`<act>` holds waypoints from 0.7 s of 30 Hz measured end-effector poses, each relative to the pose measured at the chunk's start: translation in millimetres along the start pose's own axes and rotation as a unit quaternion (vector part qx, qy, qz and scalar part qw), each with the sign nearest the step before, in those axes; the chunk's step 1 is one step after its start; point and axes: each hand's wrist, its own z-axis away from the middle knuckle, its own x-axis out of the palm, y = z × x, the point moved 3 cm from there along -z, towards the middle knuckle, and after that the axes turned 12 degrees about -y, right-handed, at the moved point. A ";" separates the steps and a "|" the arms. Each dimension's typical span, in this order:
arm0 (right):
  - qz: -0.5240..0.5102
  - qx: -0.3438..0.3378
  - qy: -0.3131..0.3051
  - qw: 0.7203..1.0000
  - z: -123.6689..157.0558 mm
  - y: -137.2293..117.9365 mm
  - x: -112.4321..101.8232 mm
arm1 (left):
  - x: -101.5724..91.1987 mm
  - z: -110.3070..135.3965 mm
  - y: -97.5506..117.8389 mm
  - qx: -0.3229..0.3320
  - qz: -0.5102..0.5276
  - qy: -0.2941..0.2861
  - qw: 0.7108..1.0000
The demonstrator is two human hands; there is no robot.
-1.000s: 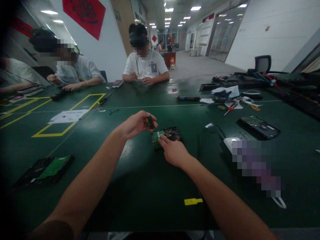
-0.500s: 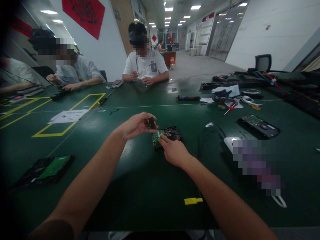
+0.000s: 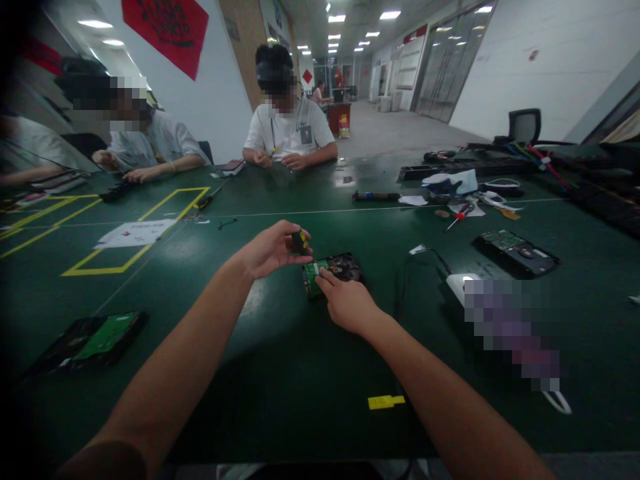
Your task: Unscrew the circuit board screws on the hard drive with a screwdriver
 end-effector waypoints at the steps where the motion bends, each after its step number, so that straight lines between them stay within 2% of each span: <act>1: 0.001 0.000 0.001 1.000 -0.1 0.1 0.3 | -0.4 0.0 -0.3 -0.003 0.005 0.000 1.000; 11: -0.008 -0.006 -0.001 1.000 -0.5 1.3 1.4 | -0.6 -2.3 -3.3 -0.039 0.023 -0.054 0.998; 21: -0.018 0.000 -0.010 1.000 -1.2 1.3 1.4 | -5.2 -0.7 0.0 -0.020 -0.005 -0.045 0.999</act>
